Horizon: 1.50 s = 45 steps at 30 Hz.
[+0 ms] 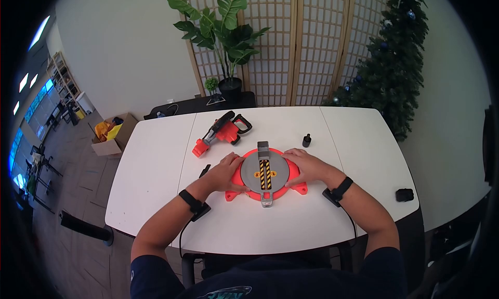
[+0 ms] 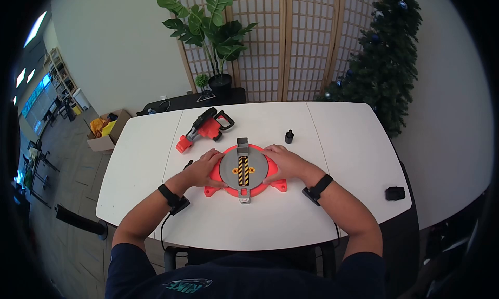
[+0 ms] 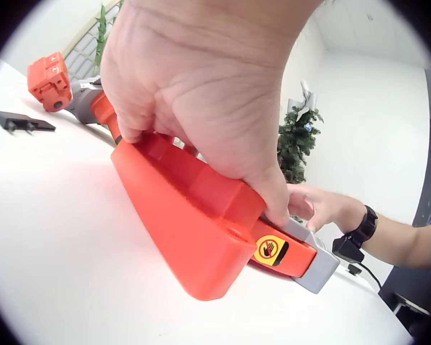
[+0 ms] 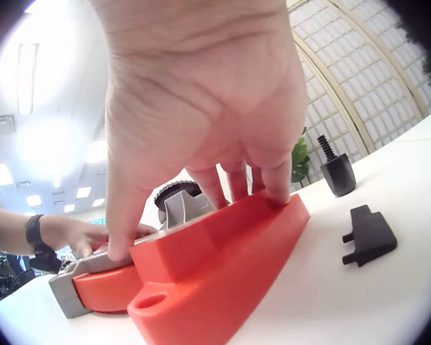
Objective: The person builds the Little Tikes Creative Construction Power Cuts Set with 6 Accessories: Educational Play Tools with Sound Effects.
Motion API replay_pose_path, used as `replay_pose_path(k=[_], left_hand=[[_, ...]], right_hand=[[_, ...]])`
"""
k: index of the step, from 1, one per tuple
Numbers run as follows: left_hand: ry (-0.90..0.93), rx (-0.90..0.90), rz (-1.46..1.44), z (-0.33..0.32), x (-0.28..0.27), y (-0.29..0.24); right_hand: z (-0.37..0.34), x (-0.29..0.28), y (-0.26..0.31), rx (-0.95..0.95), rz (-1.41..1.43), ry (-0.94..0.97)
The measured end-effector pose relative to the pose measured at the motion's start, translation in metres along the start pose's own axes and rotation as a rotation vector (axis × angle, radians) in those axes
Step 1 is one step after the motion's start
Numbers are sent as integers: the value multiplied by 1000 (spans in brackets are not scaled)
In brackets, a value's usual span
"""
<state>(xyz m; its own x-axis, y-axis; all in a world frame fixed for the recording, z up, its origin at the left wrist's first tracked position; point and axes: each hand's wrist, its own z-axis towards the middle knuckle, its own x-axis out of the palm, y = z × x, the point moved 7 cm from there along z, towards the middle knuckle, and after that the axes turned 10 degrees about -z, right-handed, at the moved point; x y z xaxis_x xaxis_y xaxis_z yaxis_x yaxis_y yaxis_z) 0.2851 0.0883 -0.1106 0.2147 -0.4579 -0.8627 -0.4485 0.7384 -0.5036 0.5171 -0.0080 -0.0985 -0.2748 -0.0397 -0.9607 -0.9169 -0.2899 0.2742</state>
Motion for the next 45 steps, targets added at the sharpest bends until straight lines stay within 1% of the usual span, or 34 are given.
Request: replay_pose_path(k=[2,3,5,6,8,9,10,12,13,15,19,21,25,27,28,30,31,33,37,39,40,42,43,45], left_hand=[[51,-48,-92,0,-1,-1],[52,-49,-93,0,0,0],[53,-33,-49,0,0,3],[53,-34,-50,0,-1,4],[113,-48,-36,0,-1,7],[113,-48,-37,0,-4,6],[127,-63,-47,-2,-7,5],[140,-77,-59,-3,-8,5],[137,-80,-64,-3,-8,6],[136,-82,-70,-4,-9,8],[100,-61,-138,-5,-13,10],[88,-67,-171,-6,-16,8],[90,-75,-169,-7,-18,8],[88,-73,-160,-7,-18,10],[86,-73,-164,-8,-19,9],[83,-74,-168,-9,-20,9],[80,-74,-171,-9,-20,10],[78,-75,-175,-10,-21,10],[82,-56,-181,-13,-21,7],[82,-50,-173,-13,-20,7],[81,-47,-180,-13,-19,7],[81,-44,-188,-12,-17,9],[88,-36,-164,-11,-15,10],[97,-26,-141,-11,-11,11]], right_hand=[[-2,-3,1,-7,76,44],[-3,-8,1,-6,76,45],[-5,-13,-8,83,277,112],[-6,-10,-18,83,278,114],[-5,-18,-23,47,191,43],[-12,-19,-33,140,227,53],[-13,-15,-40,140,226,54],[-18,-7,-67,231,-45,65],[-20,-9,-66,231,-45,66],[-31,-8,-78,451,-188,188],[-37,7,-90,508,-245,214],[-38,10,-92,571,-303,217],[-35,10,-92,572,-265,167],[-38,12,-91,648,-199,308],[-38,15,-94,646,-200,307],[-35,21,-100,569,-203,273],[-34,20,-100,568,-203,272],[-34,22,-99,536,-203,321],[-34,16,-92,542,-223,306],[-35,12,-93,575,-132,214],[-36,12,-93,575,-132,214],[-36,8,-90,545,-162,141],[-35,11,-91,546,-162,142],[-29,10,-90,493,-226,31]])
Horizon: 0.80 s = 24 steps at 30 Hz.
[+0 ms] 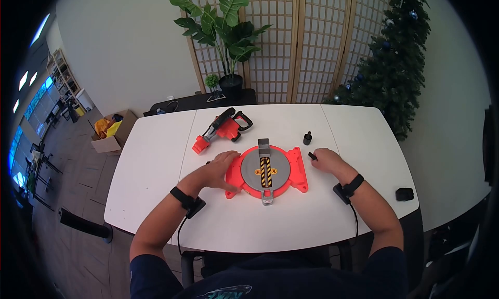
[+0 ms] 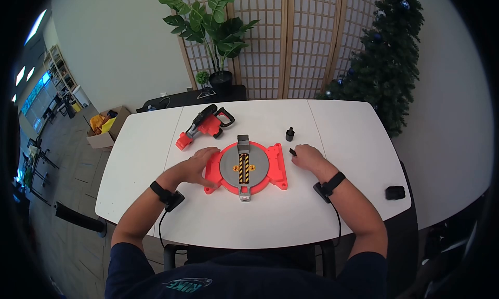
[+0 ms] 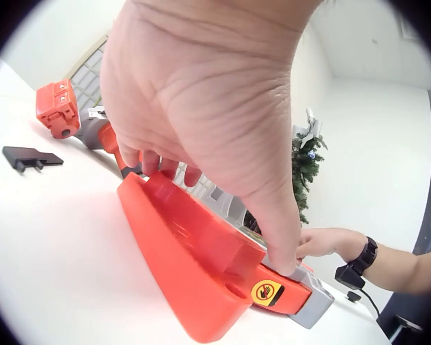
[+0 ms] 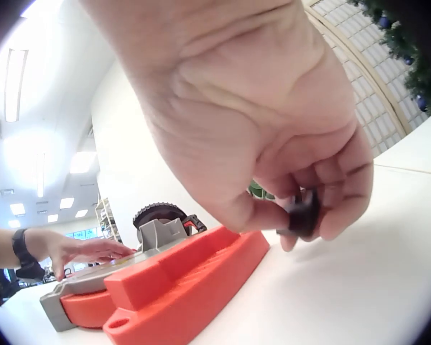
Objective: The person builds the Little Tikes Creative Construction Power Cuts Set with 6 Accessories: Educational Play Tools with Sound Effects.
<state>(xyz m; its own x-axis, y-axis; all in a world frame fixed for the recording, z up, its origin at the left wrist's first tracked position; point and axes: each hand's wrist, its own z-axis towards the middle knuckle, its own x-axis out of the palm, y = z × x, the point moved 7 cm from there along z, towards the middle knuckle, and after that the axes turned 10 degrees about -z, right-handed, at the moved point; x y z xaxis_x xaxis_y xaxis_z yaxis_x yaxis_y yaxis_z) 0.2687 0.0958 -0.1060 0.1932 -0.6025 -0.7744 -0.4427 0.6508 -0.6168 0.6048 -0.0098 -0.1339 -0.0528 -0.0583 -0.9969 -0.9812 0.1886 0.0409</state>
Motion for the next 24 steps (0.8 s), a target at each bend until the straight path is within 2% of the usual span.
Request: replay_pose_path(k=[1,3,6,10,12,16,18,24], left_hand=[[-5,1,34,0,1,0],[-9,3,68,0,3,-2],[-15,-30,102,-1,4,-6],[-60,-14,134,-2,6,-5],[-74,-1,148,-1,6,-3],[-87,16,121,-2,5,-6],[-91,15,115,-2,4,-8],[-60,-18,85,-2,3,-7]], right_hand=[[0,-5,4,1,0,1],[0,-7,10,56,254,129],[-8,-12,23,79,362,182],[-22,-27,44,-51,185,208],[-26,-27,58,-392,236,29],[-29,-32,67,-446,196,30],[-29,-28,67,-433,122,120],[-22,-32,69,-471,100,66]])
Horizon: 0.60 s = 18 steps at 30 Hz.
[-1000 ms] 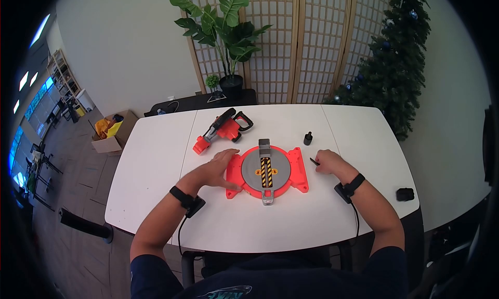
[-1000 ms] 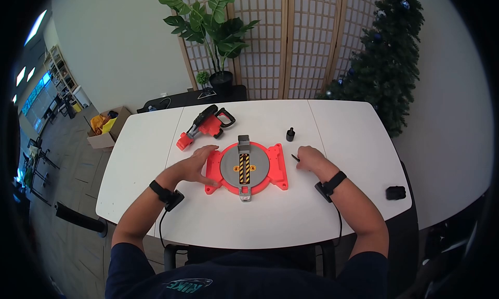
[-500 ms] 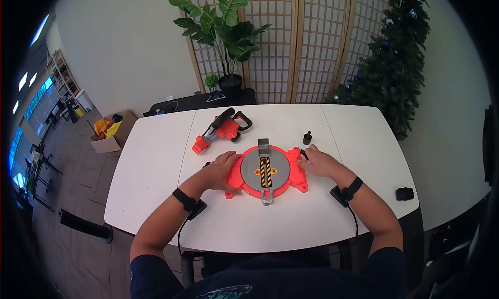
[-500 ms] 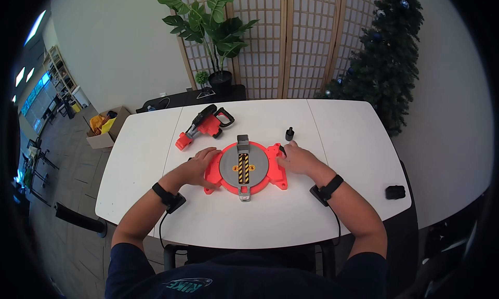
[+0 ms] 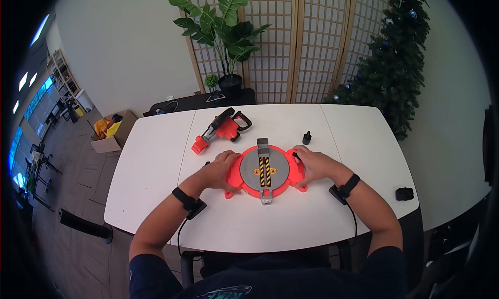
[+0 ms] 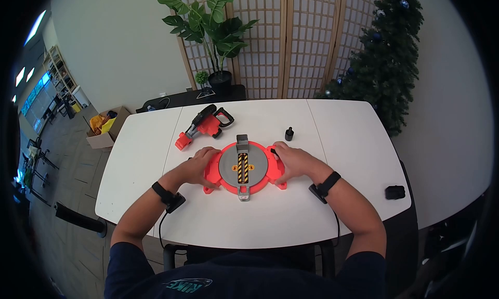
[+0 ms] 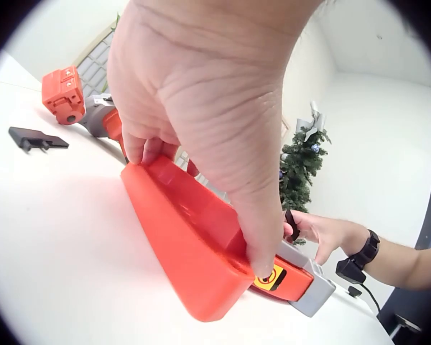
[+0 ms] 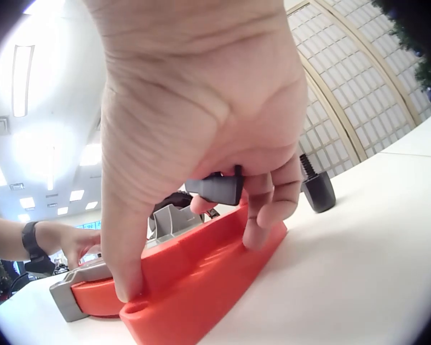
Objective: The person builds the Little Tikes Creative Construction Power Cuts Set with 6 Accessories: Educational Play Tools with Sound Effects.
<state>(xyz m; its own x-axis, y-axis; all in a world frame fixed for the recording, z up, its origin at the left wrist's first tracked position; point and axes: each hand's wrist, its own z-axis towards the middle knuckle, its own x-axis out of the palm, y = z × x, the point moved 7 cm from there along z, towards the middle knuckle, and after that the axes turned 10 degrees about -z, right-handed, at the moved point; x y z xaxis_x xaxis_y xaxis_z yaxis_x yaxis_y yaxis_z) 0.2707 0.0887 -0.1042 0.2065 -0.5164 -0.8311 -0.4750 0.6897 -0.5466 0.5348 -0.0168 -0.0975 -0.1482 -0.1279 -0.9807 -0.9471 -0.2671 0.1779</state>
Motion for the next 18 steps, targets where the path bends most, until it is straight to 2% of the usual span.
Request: replay_pose_path(k=[8,18], left_hand=[[9,-52,-17,3,-4,6],[-5,-17,-42,8,-9,12]], right_hand=[[6,-2,-3,21,10,-50],[12,-1,-6,35,25,-26]])
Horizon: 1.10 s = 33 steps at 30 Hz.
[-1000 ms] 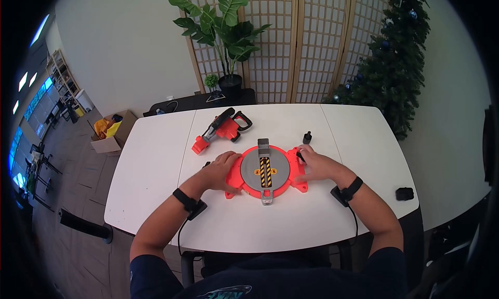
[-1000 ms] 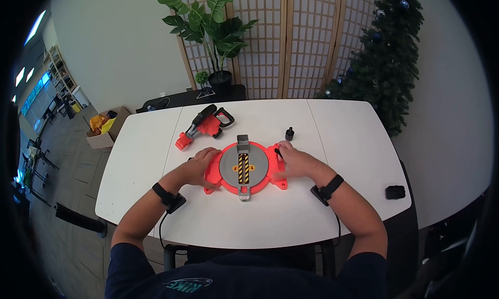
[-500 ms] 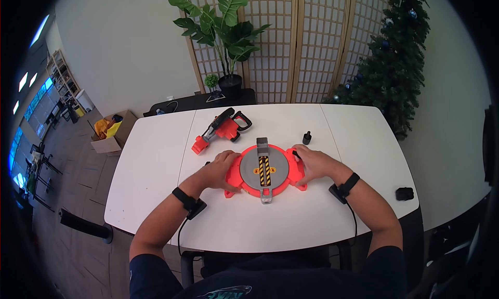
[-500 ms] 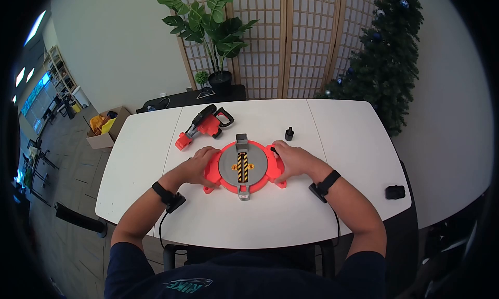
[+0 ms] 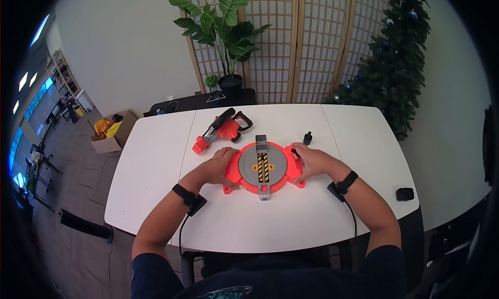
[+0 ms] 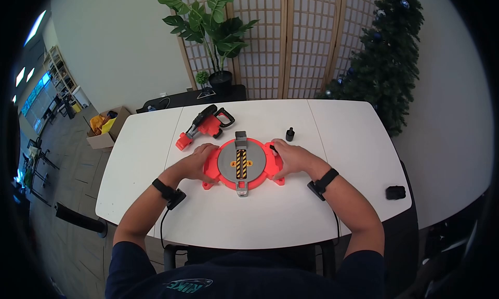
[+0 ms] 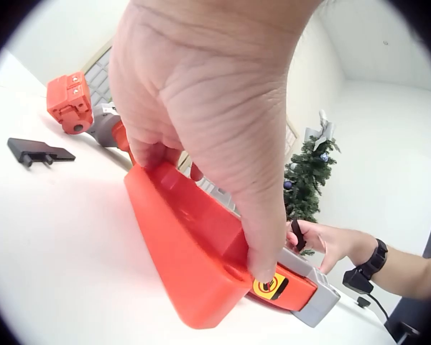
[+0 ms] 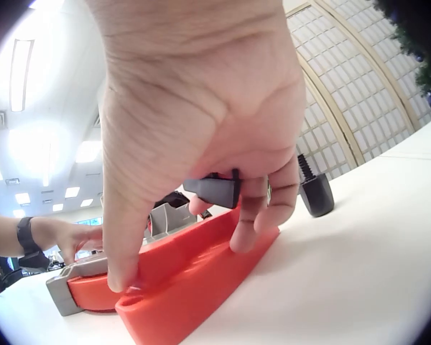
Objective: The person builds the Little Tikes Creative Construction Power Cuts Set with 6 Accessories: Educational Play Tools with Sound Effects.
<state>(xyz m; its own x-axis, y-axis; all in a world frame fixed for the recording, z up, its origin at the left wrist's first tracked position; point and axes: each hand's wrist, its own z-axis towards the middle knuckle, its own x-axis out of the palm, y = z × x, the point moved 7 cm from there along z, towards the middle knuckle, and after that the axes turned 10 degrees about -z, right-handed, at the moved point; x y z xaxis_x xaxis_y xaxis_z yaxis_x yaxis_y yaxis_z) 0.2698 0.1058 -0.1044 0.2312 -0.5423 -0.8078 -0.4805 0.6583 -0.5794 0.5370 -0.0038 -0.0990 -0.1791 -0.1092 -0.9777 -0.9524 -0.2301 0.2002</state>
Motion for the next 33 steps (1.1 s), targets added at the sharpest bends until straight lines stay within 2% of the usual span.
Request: replay_pose_path(k=[3,6,7,8,10,11,12,13,15,17,18,20,24,26,28,29,31,33], left_hand=[[-16,25,-33,-1,-4,-6],[-121,125,-61,1,-15,-9],[-172,217,-85,2,-21,-15],[-222,309,-109,2,-27,-22],[-229,318,-160,2,-31,-36],[-236,327,-211,2,-33,-47],[-236,327,-211,4,-32,-56],[-221,296,-235,7,-30,-62],[-205,264,-259,12,-28,-77],[-97,164,-476,19,-21,-84],[-97,164,-476,22,-17,-85],[-60,177,-719,29,-9,-85],[-52,120,-770,36,-4,-79],[-107,121,-710,36,-7,-76],[-143,102,-642,34,-12,-76],[-179,83,-574,34,-15,-75],[-195,88,-603,32,-12,-76],[-210,94,-631,31,-13,-78]], right_hand=[[-4,-10,-1,20,63,-33],[-5,-29,7,60,87,-102],[-3,-30,7,60,87,-102],[0,-27,7,66,190,-59],[5,-22,10,73,292,-16],[7,-18,14,63,464,12],[10,-14,19,52,636,40],[11,-12,26,52,636,40],[9,-28,54,-168,410,-212],[3,-33,74,-99,367,-166],[2,-36,82,-108,265,-206],[4,-38,92,-116,163,-245],[3,-40,96,-123,232,-300],[3,-41,93,-141,249,-331],[4,-43,85,-168,454,-327],[4,-45,84,-168,454,-327],[6,-44,74,-48,605,-250],[10,-40,64,-41,572,-282]])
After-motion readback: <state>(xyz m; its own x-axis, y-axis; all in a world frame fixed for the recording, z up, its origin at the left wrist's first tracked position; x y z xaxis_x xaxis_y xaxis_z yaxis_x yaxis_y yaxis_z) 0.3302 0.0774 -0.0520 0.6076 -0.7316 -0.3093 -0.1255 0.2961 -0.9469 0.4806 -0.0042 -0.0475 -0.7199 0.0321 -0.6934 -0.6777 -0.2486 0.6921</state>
